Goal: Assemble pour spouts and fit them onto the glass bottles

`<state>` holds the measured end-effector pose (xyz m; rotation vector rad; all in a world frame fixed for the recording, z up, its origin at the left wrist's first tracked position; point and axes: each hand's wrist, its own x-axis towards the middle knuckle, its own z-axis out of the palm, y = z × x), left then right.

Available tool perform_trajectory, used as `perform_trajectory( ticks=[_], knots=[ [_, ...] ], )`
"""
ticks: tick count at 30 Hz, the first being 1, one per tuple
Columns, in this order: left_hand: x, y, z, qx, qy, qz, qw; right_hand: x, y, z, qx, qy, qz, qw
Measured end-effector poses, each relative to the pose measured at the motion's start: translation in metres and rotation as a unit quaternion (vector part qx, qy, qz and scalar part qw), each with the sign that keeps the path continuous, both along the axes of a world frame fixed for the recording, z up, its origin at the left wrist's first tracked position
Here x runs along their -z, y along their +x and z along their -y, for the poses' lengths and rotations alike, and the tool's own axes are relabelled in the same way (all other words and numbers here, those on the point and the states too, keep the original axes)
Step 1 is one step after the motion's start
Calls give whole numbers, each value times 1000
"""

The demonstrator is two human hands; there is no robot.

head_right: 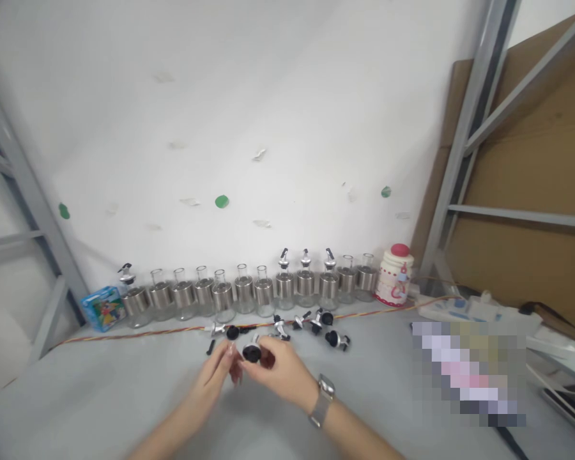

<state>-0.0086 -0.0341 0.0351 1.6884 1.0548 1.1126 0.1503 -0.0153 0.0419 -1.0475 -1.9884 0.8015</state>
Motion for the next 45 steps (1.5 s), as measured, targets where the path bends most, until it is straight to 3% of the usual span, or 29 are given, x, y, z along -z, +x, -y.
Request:
perform_trajectory(
  ticks=[5, 14, 18, 22, 27, 31, 34, 38, 42, 45],
  knots=[
    [4, 0, -3, 6, 15, -45, 999, 1, -3, 1, -68, -55, -21, 996],
    [9, -3, -6, -5, 70, -195, 978, 11, 4, -7, -85, -104, 33, 990],
    [13, -3, -6, 7, 50, -174, 983, 9, 5, -8, -112, -125, 24, 986],
    [17, 0, -8, -18, -9, -101, 995, 7, 5, -3, -70, -33, 104, 992],
    [21, 2, -17, -23, -73, -36, 996, 9, 1, 2, -28, 102, 232, 967],
    [20, 2, -22, -8, -93, 56, 994, 12, -1, -1, -12, 135, 262, 955],
    [16, 1, -22, -31, -106, 94, 989, 13, -1, -3, 10, 107, 221, 969],
    [7, -1, -18, -88, -67, 79, 991, 14, -1, -3, 33, 21, 114, 993],
    [1, -1, -12, -63, -41, 81, 994, 14, -5, -3, -47, -109, -3, 993],
    [1, 0, -12, -42, -70, 101, 992, 9, -5, -2, -71, -130, -37, 988]
  ],
)
